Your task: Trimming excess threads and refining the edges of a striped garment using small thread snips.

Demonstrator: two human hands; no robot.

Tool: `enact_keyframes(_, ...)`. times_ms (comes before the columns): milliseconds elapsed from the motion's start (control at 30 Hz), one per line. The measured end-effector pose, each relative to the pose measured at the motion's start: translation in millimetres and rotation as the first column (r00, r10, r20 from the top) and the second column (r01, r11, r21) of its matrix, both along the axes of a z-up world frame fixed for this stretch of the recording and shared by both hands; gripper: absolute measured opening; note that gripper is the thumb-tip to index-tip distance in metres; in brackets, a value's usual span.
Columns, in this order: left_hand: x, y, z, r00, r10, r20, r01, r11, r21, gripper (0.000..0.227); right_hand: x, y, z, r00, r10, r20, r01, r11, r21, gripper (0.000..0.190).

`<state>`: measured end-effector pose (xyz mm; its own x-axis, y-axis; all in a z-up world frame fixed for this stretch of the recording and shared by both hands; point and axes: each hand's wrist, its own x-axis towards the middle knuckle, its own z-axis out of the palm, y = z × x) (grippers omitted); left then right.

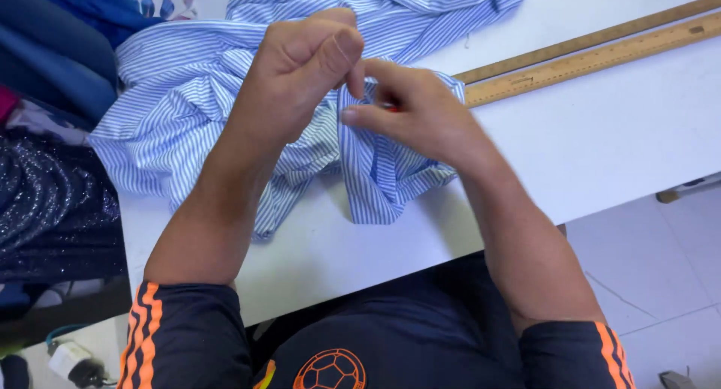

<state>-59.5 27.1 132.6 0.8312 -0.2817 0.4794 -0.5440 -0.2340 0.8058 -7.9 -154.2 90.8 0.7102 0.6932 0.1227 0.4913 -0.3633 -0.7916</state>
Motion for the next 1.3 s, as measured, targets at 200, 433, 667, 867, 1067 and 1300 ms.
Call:
enact_keyframes(200, -6.6, -5.0, 2.5, 0.986, 0.049, 0.157, -0.079, 0.978, 0.193, 0.044, 8.9, 12.4, -45.1, 0.993, 0.031, 0.112, -0.025, 0.998, -0.050, 0.050)
enact_keyframes(433, -8.5, -5.9, -16.1, 0.994, 0.001, 0.105, -0.016, 0.990, 0.139, 0.045, 11.3, -1.7, -73.2, 0.973, -0.024, 0.231, 0.072, 0.976, -0.204, 0.053)
enact_keyframes(667, -13.5, -8.0, -29.2, 1.000, 0.024, -0.005, -0.024, 0.999, 0.025, 0.044, 4.8, 3.2, -79.8, 0.950, -0.081, 0.301, 0.157, 0.959, -0.236, 0.039)
enact_keyframes(867, -16.9, -9.9, -39.5, 0.995, 0.063, -0.072, -0.066, 0.997, -0.041, 0.050, -12.3, 11.4, -51.8, 0.975, -0.065, 0.211, 0.033, 0.988, 0.151, 0.014)
enact_keyframes(1067, -11.0, -7.9, -40.8, 0.987, 0.126, -0.102, -0.135, 0.987, -0.087, 0.048, -13.5, 13.7, -63.9, 0.960, -0.081, 0.268, 0.015, 0.971, 0.240, 0.006)
enact_keyframes(1300, -1.3, -0.4, -59.7, 0.976, 0.089, -0.197, -0.144, 0.947, -0.288, 0.046, -23.0, 1.7, -64.5, 0.956, -0.110, 0.273, 0.045, 0.971, 0.233, 0.010)
